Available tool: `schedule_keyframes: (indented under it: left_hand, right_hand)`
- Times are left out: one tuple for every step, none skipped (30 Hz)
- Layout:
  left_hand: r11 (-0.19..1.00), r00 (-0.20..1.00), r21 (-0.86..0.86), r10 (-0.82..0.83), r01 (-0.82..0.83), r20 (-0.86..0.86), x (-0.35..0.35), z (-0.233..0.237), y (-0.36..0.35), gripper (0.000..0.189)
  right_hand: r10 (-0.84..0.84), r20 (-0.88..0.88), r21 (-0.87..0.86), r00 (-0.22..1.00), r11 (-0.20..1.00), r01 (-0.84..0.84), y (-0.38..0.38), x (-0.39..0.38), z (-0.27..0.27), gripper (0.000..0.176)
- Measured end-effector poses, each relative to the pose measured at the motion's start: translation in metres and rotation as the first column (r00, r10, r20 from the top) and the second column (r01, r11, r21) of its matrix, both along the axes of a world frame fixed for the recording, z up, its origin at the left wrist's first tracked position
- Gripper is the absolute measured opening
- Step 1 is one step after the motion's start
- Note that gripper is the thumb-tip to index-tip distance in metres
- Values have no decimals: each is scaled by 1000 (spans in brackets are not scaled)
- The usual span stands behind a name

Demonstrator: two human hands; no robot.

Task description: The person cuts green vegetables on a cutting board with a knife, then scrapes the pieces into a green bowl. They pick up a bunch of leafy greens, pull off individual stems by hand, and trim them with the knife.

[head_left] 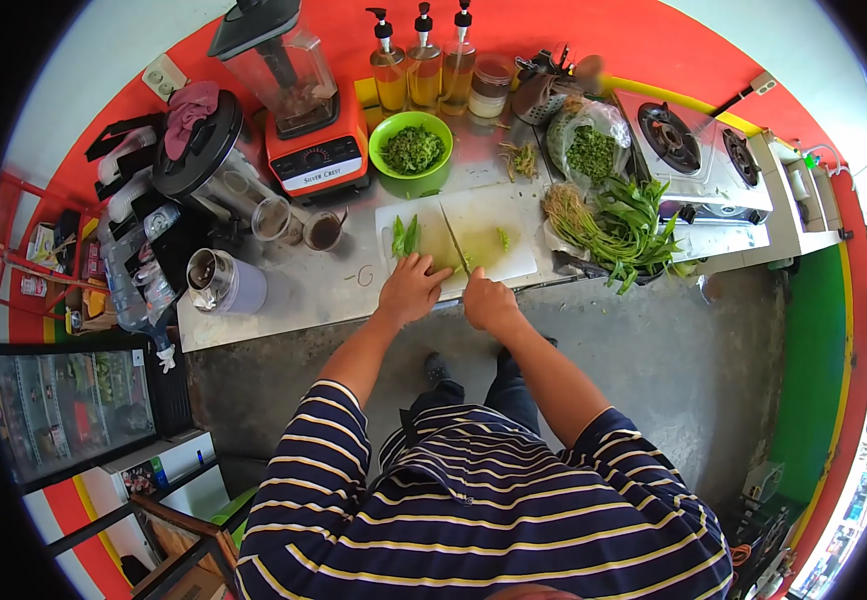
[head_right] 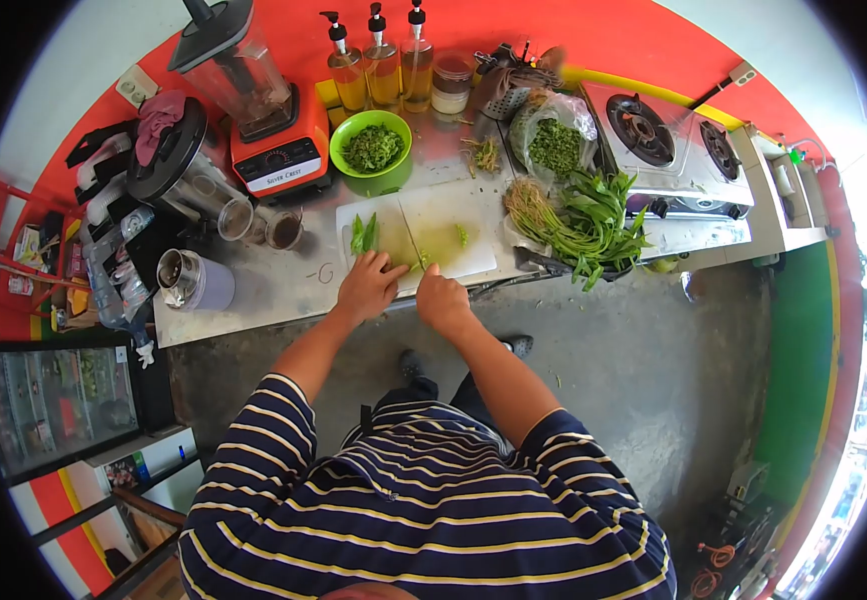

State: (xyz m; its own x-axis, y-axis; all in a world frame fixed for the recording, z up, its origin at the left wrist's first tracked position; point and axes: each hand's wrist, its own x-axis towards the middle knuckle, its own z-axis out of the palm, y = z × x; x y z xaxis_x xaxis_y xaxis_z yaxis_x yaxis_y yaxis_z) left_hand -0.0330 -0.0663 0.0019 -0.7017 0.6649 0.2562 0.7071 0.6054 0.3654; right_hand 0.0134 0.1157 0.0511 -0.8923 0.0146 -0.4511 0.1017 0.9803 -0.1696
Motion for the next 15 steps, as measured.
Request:
schedule_keyframes:
  left_hand:
    - [1000, 1000, 0, 3, -3, 1, 0, 2, 0, 39]
    - [1000, 1000, 8, -1, 0, 17, 0, 4, 0, 39]
    - [1000, 999, 14, -6, 5, 33, 0, 3, -1, 40]
    - [1000, 999, 13, -5, 5, 34, 0, 0, -1, 40]
    - [999, 1000, 37, -9, 8, 25, -1, -3, -1, 39]
    - [998, 1000, 61, -13, 12, 15, -2, -4, -1, 39]
    - [998, 1000, 57, -14, 13, 17, -2, -6, -1, 39]
    - [998, 999, 58, -9, 7, 31, -2, -7, -1, 39]
    - [998, 999, 57, -5, 2, 43, -1, -6, 0, 38]
    - [998, 999, 57, -5, 3, 39, 0, -4, 0, 38]
    - [999, 1000, 48, -5, 4, 23, 1, -2, 0, 37]
    - [999, 1000, 41, -3, 2, 5, 0, 1, 0, 37]
    - [999, 1000, 44, 2, -2, -1, 0, 3, 0, 37]
    - [998, 1000, 68, -6, 7, -12, 1, 5, 0, 37]
    - [996, 1000, 90, -17, 18, -19, 1, 4, 0, 37]
  right_hand:
    - [3, 1, 0, 1000, 1000, -3, -2, 3, 2, 32]
    - [11, -11, 14, 1000, 1000, -10, -4, 10, 4, 30]
    - [17, -23, 28, 1000, 999, -16, -7, 17, 2, 28]
    - [17, -22, 27, 1000, 999, -17, -9, 22, -4, 28]
    - [-12, -39, 22, 999, 1000, 13, -11, 25, -12, 26]
    - [-42, -55, 16, 998, 999, 43, -13, 26, -14, 25]
    - [-44, -54, 13, 998, 999, 45, -13, 21, -16, 25]
    - [-29, -75, -6, 997, 1000, 29, -10, 11, -18, 26]
    - [-16, -100, -25, 995, 1000, 14, -9, 8, -16, 26]
    - [-17, -103, -25, 994, 1000, 14, -7, 7, -13, 26]
    - [-7, -74, -39, 997, 999, 4, -5, 5, -9, 27]
    - [5, -45, -51, 999, 999, -8, -3, 2, -7, 28]
    - [10, -52, -47, 999, 999, -13, -4, 4, -8, 28]
    - [19, -70, -12, 997, 1000, -20, -6, 11, -9, 26]
    - [27, -84, 22, 996, 999, -25, -8, 17, -13, 25]
